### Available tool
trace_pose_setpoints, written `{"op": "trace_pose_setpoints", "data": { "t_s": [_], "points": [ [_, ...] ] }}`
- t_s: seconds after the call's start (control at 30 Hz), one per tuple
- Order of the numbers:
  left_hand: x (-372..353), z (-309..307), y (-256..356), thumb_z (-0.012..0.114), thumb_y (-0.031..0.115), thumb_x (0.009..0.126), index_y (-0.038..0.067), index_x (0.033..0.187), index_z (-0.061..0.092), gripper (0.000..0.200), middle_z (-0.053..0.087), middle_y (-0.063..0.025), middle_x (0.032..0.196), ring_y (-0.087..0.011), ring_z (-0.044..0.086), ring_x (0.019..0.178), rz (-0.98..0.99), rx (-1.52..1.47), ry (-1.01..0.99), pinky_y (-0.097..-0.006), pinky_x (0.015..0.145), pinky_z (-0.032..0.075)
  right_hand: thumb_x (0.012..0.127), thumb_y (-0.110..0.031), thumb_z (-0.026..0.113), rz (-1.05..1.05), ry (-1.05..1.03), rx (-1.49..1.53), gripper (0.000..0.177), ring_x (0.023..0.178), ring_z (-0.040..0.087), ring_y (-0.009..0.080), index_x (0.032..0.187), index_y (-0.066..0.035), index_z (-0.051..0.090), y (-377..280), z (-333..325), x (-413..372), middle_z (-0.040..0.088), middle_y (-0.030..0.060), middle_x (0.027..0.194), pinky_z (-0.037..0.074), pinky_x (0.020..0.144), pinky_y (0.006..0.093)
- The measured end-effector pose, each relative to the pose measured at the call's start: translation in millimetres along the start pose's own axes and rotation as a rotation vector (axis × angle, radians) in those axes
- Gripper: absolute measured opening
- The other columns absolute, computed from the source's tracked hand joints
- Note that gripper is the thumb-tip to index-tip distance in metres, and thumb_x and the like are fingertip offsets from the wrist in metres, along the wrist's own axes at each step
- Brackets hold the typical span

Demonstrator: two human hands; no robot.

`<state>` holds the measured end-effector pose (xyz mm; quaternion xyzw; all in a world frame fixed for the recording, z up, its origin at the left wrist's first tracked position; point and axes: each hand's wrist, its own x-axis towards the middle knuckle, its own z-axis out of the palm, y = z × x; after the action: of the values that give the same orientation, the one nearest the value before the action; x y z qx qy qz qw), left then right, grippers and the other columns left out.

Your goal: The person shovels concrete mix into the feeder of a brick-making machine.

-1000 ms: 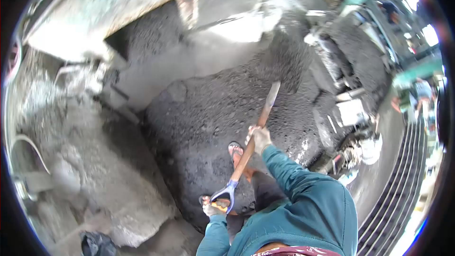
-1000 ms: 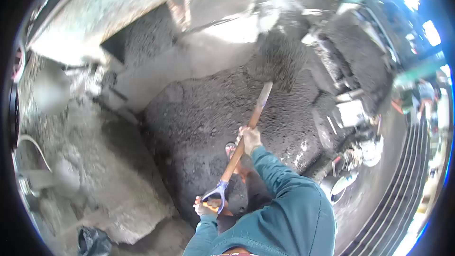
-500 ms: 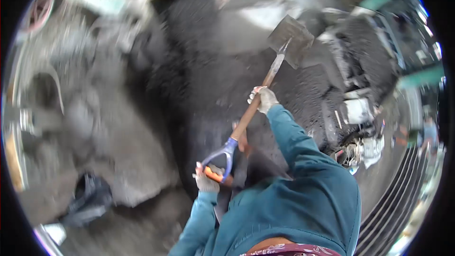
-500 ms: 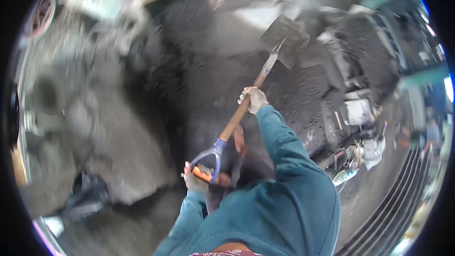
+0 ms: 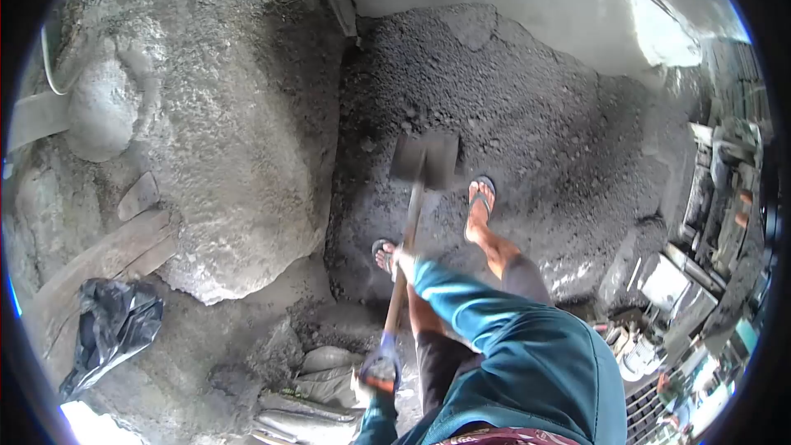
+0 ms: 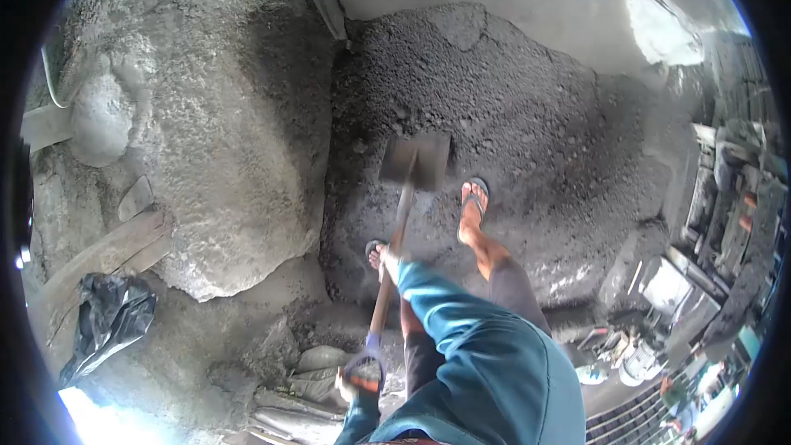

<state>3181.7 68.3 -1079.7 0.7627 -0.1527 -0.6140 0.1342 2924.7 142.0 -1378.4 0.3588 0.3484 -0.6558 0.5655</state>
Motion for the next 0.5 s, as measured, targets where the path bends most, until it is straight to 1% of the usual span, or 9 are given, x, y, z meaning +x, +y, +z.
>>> {"op": "trace_pose_setpoints", "data": {
  "t_s": [0.03,0.07,0.1,0.13,0.23,0.3,0.37,0.43,0.5],
  "points": [
    [-12,97,-2,0.055,0.049,0.096,0.005,0.132,0.056,0.057,0.062,-0.0175,0.129,-0.0334,0.064,0.107,0.017,-0.094,-0.009,-0.0466,0.098,0.052,0.095,-0.027,0.056,-0.156,0.229,-0.404,0.017,0.054,0.059,0.0262,0.082,-0.017,0.058,-55,-11,49,0.053,0.0066,0.059,0.052,0.055,0.0474],
    [-23,200,-2,0.063,0.041,0.095,0.002,0.124,0.06,0.048,0.065,-0.0151,0.123,-0.0314,0.064,0.105,0.127,-0.027,0.072,-0.0478,0.095,0.053,0.096,-0.033,0.053,0.058,0.0,0.065,0.022,0.054,0.057,0.0233,0.079,-0.019,0.055,-148,-14,53,0.053,0.0059,0.059,0.05,0.054,0.0465],
    [26,229,-28,0.064,0.037,0.095,0.001,0.112,0.065,0.04,0.067,-0.0137,0.113,-0.0273,0.066,0.098,0.375,-0.014,0.012,-0.0439,0.089,0.054,0.094,-0.029,0.056,0.004,-0.027,0.062,0.018,0.055,0.056,0.0214,0.082,-0.017,0.054,-210,-26,81,0.054,0.0053,0.063,0.05,0.053,0.0461],
    [31,265,-24,0.063,0.031,0.096,0.002,0.1,0.067,0.029,0.069,-0.0124,0.099,-0.0252,0.067,0.088,0.302,0.094,0.293,-0.0398,0.08,0.055,0.094,-0.027,0.058,-0.044,0.105,0.08,0.015,0.054,0.055,0.0215,0.084,-0.016,0.054,-236,-14,83,0.054,0.0046,0.066,0.05,0.052,0.0463],
    [96,233,-31,0.063,0.035,0.095,0.008,0.082,0.061,0.029,0.062,-0.0062,0.076,-0.0211,0.06,0.064,0.278,-0.08,0.187,-0.0397,0.058,0.051,0.091,-0.018,0.063,-0.186,0.317,0.075,0.012,0.056,0.056,0.0217,0.088,-0.014,0.052,-238,6,72,0.054,0.0024,0.069,0.052,0.053,0.0466],
    [101,195,-23,0.077,0.047,0.074,0.004,0.118,0.056,0.065,0.058,-0.0121,0.119,-0.0253,0.053,0.111,0.276,0.094,0.141,-0.038,0.095,0.044,0.09,-0.016,0.062,-0.155,0.295,0.136,0.012,0.055,0.055,0.0224,0.087,-0.013,0.051,-231,12,52,0.053,0.0034,0.068,0.051,0.053,0.0449],
    [83,190,-15,0.076,0.049,0.074,0.004,0.116,0.055,0.065,0.056,-0.0117,0.115,-0.0259,0.051,0.107,0.253,0.132,0.085,-0.0388,0.092,0.043,0.089,-0.013,0.059,-0.172,0.282,0.198,0.011,0.05,0.052,0.0242,0.084,-0.011,0.049,-220,24,25,0.05,0.0057,0.065,0.048,0.05,0.0457],
    [50,192,-1,0.061,0.04,0.094,0.01,0.075,0.058,0.035,0.055,-0.0049,0.063,-0.0229,0.054,0.051,0.212,0.056,0.028,-0.0418,0.048,0.047,0.088,-0.015,0.061,-0.268,0.291,0.241,0.014,0.05,0.051,0.0222,0.082,-0.012,0.049,-208,26,-8,0.049,0.0036,0.063,0.046,0.048,0.0415],
    [40,173,11,0.056,0.049,0.094,0.014,0.066,0.051,0.045,0.046,-0.0038,0.052,-0.0254,0.045,0.04,0.068,0.07,-0.103,-0.0409,0.039,0.038,0.089,-0.016,0.062,-0.329,0.049,0.384,0.015,0.051,0.051,0.0212,0.082,-0.013,0.05,-190,-1,-31,0.048,0.003,0.063,0.045,0.048,0.0396]
  ]
}}
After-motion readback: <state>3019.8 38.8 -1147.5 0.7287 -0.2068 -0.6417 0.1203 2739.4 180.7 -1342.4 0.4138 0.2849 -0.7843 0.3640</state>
